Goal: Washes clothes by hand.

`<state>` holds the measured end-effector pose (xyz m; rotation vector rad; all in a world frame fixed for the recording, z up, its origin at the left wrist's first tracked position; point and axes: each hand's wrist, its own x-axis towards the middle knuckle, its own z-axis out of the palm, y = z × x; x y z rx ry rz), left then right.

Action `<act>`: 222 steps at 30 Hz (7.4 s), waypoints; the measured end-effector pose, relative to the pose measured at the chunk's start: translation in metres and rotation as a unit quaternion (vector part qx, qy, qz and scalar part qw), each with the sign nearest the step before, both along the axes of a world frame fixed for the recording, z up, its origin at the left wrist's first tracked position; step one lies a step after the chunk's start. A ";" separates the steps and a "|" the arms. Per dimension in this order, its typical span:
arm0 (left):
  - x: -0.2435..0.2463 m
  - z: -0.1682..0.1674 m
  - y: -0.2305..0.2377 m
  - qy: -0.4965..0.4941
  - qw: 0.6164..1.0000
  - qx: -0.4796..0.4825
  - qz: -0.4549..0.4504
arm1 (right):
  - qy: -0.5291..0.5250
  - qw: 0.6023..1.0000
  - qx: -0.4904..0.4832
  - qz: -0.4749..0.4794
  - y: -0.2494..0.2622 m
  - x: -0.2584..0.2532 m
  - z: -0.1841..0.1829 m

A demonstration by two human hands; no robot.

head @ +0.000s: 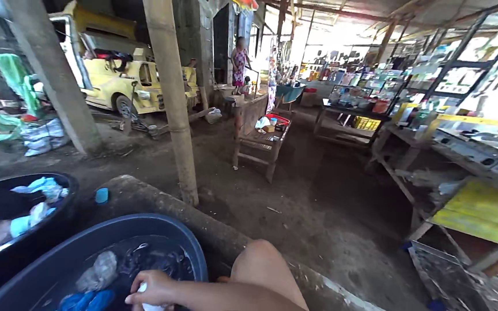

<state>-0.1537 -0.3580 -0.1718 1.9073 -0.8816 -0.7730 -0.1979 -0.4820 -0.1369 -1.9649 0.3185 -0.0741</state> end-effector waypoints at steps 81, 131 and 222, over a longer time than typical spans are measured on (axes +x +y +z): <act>0.161 0.066 0.458 -0.233 0.736 0.377 0.511 | 0.352 0.793 -0.322 0.379 0.007 0.081 -0.077; 0.128 -0.189 0.110 0.048 0.895 0.377 0.235 | 0.359 0.918 -0.168 0.032 0.055 0.084 -0.255; 0.099 0.056 0.175 -0.222 0.812 0.539 -0.033 | 0.224 0.775 -0.505 0.308 -0.033 0.019 0.017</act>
